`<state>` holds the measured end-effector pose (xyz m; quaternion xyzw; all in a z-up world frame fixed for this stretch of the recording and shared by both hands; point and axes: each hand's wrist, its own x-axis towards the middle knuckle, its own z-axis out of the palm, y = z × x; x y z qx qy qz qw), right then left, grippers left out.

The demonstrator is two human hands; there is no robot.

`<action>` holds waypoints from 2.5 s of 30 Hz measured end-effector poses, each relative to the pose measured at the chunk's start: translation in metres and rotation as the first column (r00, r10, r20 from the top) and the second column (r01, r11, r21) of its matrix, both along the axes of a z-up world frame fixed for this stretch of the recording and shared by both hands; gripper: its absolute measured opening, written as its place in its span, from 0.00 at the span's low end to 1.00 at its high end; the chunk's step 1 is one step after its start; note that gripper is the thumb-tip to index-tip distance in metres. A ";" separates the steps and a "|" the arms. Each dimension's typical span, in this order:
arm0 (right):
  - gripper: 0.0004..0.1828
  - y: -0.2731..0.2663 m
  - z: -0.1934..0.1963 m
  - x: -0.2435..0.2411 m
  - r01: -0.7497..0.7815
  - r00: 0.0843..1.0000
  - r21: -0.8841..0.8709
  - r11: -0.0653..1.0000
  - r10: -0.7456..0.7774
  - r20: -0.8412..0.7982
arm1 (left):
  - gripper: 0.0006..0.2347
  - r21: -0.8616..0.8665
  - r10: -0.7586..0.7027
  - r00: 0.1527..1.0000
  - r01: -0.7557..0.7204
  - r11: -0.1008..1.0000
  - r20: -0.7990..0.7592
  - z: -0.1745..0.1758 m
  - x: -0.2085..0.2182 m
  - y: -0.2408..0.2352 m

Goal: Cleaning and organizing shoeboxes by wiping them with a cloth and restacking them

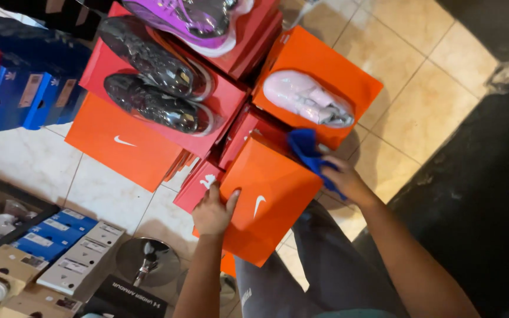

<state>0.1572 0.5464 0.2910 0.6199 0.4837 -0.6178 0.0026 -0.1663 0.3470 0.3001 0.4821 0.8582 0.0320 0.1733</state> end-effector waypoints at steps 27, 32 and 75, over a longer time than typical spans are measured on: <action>0.28 -0.238 0.087 -0.147 0.903 0.427 -0.030 0.428 -0.891 0.155 | 0.32 -0.195 0.123 0.967 -0.080 0.978 0.223 0.025 0.002 0.022; 0.10 -0.272 0.128 -0.129 0.908 0.363 -0.293 0.301 -0.913 0.186 | 0.32 -0.198 0.157 0.945 -0.102 0.975 0.286 0.027 -0.002 0.023; 0.14 -0.116 0.115 -0.126 -0.627 0.633 0.779 0.001 0.584 0.509 | 0.09 0.295 -0.012 0.530 -0.452 0.842 0.848 -0.003 -0.029 -0.028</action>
